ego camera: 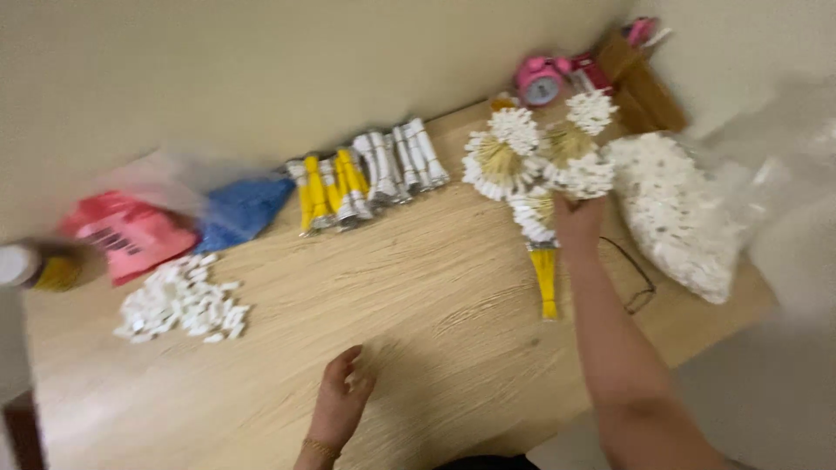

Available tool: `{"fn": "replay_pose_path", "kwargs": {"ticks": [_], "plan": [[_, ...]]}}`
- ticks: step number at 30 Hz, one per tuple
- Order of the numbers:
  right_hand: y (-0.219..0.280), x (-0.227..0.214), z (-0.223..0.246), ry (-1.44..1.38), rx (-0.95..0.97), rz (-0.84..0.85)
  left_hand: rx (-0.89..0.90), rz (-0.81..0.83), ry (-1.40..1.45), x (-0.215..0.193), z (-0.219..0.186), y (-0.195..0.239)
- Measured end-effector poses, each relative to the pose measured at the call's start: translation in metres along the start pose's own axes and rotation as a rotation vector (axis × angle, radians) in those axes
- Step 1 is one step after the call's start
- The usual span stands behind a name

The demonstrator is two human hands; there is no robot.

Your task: The person assembles cotton swabs by inserting white foam tips onto thin sticks. They gather the completed swabs into a bundle and secure them with a rubber band. The person then picks up a pre-bundled set of swabs and adjusts the rubber band holding them together.

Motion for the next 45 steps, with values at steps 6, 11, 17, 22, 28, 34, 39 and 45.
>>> {"fn": "replay_pose_path", "kwargs": {"ticks": [6, 11, 17, 22, 28, 34, 39, 45], "plan": [[0.027, -0.004, 0.023, -0.037, -0.148, 0.006, 0.25, -0.076, -0.267, -0.011, -0.019, 0.011], [0.106, 0.021, 0.094, 0.018, -0.024, -0.016, 0.248, -0.169, -0.841, -0.007, 0.014, 0.006], [0.097, 0.136, 0.186, -0.045, -0.063, 0.459, 0.292, -0.147, -1.061, 0.002, 0.01, 0.013], [0.024, 0.166, 0.187, 0.092, -0.081, 0.154, 0.318, -0.198, -1.035, 0.002, 0.016, 0.008], [-0.029, 0.222, 0.121, 0.523, -0.013, 0.404, 0.374, -0.331, -1.132, 0.008, 0.049, -0.003], [-0.012, 0.208, 0.133, 0.405, 0.037, 0.489, 0.312, -0.285, -1.161, 0.006, 0.039, -0.002], [0.081, 0.116, 0.198, -0.232, 0.258, 0.593, 0.319, -0.143, -1.021, -0.009, -0.013, 0.002], [0.219, 0.116, 0.203, -0.339, -0.008, 0.959, 0.404, -0.263, -0.082, -0.05, -0.18, 0.04]]}}
Point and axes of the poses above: each hand's wrist, its own y-axis away from the middle knuckle, its own x-axis out of the palm, z = x × y, the point moved 9 cm from there along -y, towards the middle knuckle, and after that the axes turned 12 degrees about y, right-handed, at the moved point
